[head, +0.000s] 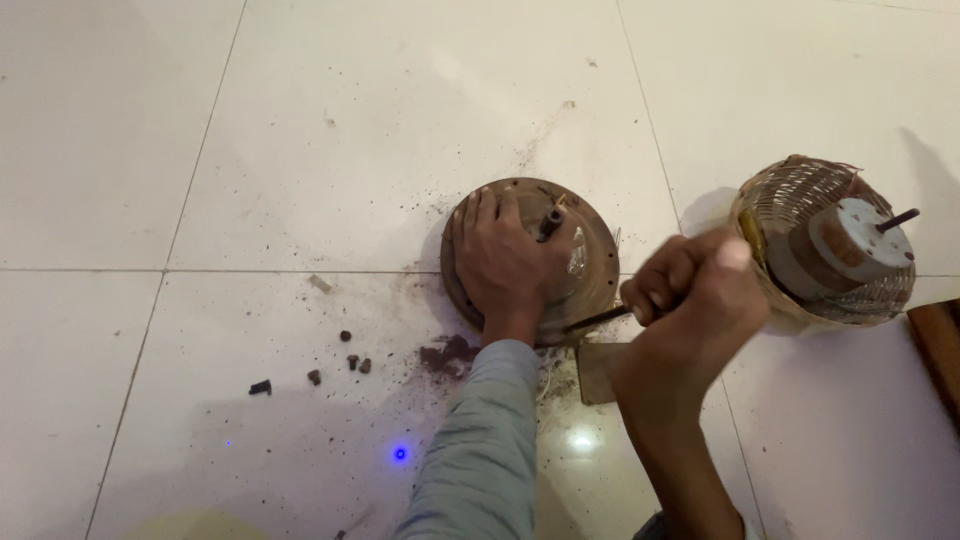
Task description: The person kneels on a tiled floor and works on a rusty round metal fan base, using a metal rod tool to pry and scrape at its edge while holding the disc steady with the other hand. They occasionally flip the disc over and continue prying at the rim, with a screwdriver and a sanding block lying nearby.
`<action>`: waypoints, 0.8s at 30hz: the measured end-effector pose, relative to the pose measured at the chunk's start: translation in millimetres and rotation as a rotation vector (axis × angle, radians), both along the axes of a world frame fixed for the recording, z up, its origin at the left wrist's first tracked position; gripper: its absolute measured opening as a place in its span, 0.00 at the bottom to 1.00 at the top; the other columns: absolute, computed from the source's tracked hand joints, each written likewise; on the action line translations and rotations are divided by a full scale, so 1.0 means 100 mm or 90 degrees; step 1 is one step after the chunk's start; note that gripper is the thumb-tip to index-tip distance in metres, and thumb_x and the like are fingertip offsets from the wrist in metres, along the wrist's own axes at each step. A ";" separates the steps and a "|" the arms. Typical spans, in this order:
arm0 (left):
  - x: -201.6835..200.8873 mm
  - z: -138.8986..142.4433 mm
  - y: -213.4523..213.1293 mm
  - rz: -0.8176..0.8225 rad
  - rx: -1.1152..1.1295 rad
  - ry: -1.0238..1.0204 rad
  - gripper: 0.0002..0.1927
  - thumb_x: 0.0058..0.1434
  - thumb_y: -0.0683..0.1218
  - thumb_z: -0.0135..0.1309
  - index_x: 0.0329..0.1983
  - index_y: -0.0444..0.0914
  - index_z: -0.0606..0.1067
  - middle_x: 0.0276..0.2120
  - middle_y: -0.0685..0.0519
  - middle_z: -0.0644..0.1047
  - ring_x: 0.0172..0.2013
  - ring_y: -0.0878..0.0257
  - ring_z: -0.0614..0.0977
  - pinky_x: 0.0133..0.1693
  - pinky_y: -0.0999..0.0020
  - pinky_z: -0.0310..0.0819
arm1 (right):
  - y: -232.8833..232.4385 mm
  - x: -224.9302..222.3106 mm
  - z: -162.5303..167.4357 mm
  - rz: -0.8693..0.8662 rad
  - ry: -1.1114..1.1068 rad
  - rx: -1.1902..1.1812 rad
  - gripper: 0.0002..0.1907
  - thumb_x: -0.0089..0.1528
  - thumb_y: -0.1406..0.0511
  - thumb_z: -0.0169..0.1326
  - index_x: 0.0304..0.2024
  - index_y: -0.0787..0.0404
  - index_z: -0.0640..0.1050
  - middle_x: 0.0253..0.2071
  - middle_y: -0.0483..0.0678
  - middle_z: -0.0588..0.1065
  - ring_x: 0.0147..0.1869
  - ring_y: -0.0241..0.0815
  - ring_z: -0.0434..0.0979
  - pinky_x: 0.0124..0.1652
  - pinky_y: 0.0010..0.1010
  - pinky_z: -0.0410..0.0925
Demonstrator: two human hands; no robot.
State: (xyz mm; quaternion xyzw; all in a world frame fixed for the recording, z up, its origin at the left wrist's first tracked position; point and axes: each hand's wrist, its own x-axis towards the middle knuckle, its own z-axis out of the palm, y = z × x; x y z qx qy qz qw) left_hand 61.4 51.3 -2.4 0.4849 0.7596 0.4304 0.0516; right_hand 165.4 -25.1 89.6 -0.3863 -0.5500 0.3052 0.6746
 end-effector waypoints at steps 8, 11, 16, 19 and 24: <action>0.03 0.03 -0.03 0.008 -0.085 0.004 0.44 0.55 0.73 0.50 0.60 0.35 0.75 0.62 0.39 0.73 0.69 0.45 0.65 0.73 0.34 0.35 | 0.13 0.03 0.05 0.137 -0.011 -0.129 0.32 0.67 0.38 0.35 0.26 0.57 0.57 0.23 0.44 0.55 0.29 0.39 0.53 0.28 0.33 0.49; 0.05 0.08 -0.06 0.024 -0.114 -0.012 0.48 0.50 0.76 0.48 0.63 0.38 0.72 0.66 0.44 0.70 0.72 0.41 0.58 0.65 0.18 0.29 | 0.06 0.10 -0.02 0.189 -0.036 -0.145 0.33 0.68 0.40 0.38 0.24 0.59 0.57 0.23 0.45 0.56 0.32 0.42 0.59 0.33 0.36 0.53; 0.09 0.15 -0.10 0.071 -0.147 -0.061 0.49 0.49 0.77 0.50 0.66 0.42 0.71 0.71 0.36 0.59 0.71 0.30 0.51 0.59 0.16 0.38 | -0.05 -0.04 -0.08 0.088 -0.079 -0.113 0.35 0.65 0.37 0.40 0.22 0.57 0.53 0.19 0.45 0.53 0.24 0.42 0.51 0.27 0.37 0.47; 0.07 0.16 -0.09 0.074 -0.162 -0.070 0.50 0.49 0.78 0.50 0.67 0.42 0.70 0.71 0.36 0.59 0.70 0.29 0.54 0.59 0.20 0.45 | -0.06 -0.10 -0.06 0.030 -0.016 -0.019 0.36 0.61 0.35 0.39 0.20 0.55 0.50 0.16 0.44 0.50 0.20 0.42 0.47 0.23 0.38 0.44; 0.10 0.12 -0.06 0.068 -0.193 -0.084 0.50 0.48 0.79 0.50 0.65 0.43 0.72 0.71 0.37 0.61 0.70 0.30 0.56 0.59 0.23 0.48 | -0.08 0.22 -0.05 0.098 -0.028 -0.070 0.37 0.62 0.34 0.36 0.21 0.56 0.52 0.17 0.45 0.50 0.21 0.42 0.47 0.25 0.38 0.46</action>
